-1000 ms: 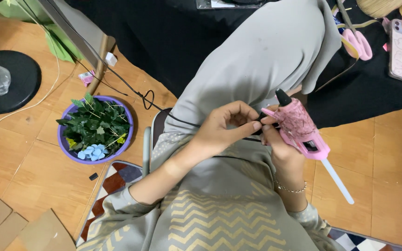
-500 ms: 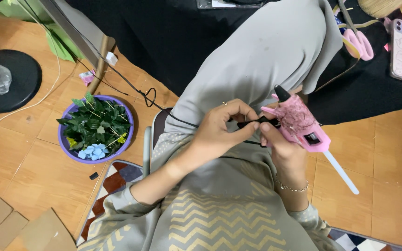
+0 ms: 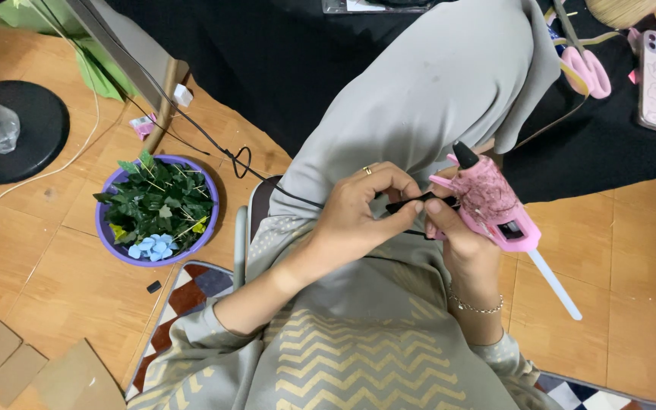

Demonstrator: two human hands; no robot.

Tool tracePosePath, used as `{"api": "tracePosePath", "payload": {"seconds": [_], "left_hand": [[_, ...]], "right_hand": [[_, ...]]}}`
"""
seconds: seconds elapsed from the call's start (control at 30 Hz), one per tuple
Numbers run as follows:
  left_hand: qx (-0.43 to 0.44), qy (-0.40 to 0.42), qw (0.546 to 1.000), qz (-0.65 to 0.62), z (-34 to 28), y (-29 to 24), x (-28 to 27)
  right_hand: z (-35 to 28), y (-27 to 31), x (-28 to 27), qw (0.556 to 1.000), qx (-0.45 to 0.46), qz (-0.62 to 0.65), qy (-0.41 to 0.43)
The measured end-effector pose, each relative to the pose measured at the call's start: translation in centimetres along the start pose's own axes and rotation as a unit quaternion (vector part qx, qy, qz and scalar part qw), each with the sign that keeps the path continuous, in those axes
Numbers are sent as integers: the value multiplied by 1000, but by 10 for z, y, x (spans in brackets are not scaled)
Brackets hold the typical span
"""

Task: The person uses a pink hot glue gun to apply adhesive to small black fabric pieces. They hold the fabric in their left hand and the glue gun in their right, repeatedly applying glue to the edges of the material while seated.

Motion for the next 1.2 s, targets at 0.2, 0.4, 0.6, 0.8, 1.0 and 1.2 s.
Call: {"api": "tracePosePath", "payload": {"seconds": [0.2,0.4,0.6,0.8,1.0,1.2], "left_hand": [[15,6,1000,21,1,-2,-2],[-10,24,1000,1,1,0,2],[-36,20,999,-4,0,6,2],[-32,18,999,-9,0,8,0],[-24,2,1000,-14,1,21,2],[-9,2,1000,0,2,16,-1]], "right_hand": [[-2,-13,-9,1000,-8,-4,4],[4,22,24,999,-13,-15,-48],[1,9,13,998,-10,11,-66],[-8,-34,-18,998,-12,7,-53],[-12,-49,-33,1000,-11,-9,-24],[-13,-52,-32,999,10,-27,-43]]}}
Point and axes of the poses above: each hand's wrist, its own z-axis towards the middle knuckle, its own x-axis out of the palm, y = z × x, the point moved 2 cm from there along z, towards the middle knuckle, and after that the axes turned 7 degrees about y, right-handed, at the moved point
